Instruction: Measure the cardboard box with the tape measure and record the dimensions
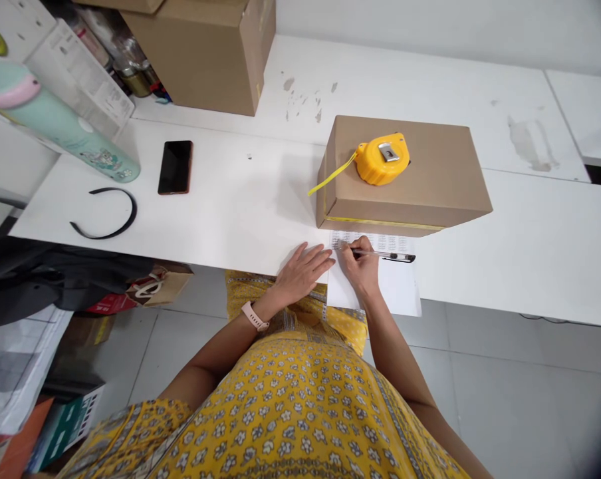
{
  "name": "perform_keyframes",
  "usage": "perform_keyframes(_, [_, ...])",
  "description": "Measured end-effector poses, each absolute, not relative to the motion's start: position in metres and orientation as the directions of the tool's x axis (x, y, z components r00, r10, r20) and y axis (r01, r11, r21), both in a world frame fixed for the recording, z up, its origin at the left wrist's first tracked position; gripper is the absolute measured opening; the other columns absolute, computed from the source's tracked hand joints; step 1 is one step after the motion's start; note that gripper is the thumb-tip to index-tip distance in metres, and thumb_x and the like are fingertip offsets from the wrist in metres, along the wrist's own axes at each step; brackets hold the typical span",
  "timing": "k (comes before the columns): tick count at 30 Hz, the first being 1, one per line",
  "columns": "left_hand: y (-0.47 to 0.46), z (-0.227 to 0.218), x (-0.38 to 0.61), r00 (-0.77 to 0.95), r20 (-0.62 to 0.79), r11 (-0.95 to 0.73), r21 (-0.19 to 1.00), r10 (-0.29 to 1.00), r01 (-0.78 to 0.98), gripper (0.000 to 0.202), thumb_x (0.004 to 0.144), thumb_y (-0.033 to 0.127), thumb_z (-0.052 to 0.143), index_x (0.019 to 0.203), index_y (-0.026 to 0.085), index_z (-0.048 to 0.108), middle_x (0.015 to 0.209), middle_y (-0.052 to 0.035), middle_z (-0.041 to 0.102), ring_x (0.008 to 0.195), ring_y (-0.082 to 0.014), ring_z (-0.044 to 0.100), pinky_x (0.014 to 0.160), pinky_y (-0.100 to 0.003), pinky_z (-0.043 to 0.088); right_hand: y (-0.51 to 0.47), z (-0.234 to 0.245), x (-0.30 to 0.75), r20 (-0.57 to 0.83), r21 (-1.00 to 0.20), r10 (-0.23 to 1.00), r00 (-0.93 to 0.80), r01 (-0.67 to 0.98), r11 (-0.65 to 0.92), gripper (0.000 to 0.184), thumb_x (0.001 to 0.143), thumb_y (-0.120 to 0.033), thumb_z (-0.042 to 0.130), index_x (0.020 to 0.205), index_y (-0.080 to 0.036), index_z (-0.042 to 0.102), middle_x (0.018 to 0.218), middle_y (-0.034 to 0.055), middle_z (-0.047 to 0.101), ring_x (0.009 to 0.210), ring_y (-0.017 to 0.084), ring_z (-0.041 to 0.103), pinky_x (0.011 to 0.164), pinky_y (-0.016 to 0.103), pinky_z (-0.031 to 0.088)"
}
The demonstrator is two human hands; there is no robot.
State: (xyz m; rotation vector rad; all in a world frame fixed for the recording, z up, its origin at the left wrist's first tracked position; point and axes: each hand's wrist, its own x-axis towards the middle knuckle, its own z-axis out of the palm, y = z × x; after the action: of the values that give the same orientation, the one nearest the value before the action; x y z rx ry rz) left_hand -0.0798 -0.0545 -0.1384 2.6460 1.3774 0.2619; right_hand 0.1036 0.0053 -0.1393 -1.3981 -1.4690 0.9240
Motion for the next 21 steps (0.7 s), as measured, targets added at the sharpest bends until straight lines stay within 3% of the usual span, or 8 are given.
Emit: perform_keyframes(21, [-0.0542, -0.1328, -0.0797, 0.578, 0.010, -0.574, 0.143, 0.816, 0.807, 0.058, 0.097, 0.019, 0.055, 0.154, 0.018, 0.047, 0.166, -0.0068, 0.044, 0.158, -0.0273, 0.032, 0.131, -0.054, 0.025, 0.0063, -0.1406, 0.1029, 0.116, -0.943, 0.993, 0.028, 0.317, 0.101, 0.025, 0.084, -0.034, 0.064, 0.069, -0.025, 0.046, 0.061, -0.0063, 0.046, 0.059, 0.013, 0.043, 0.060, 0.029, 0.037])
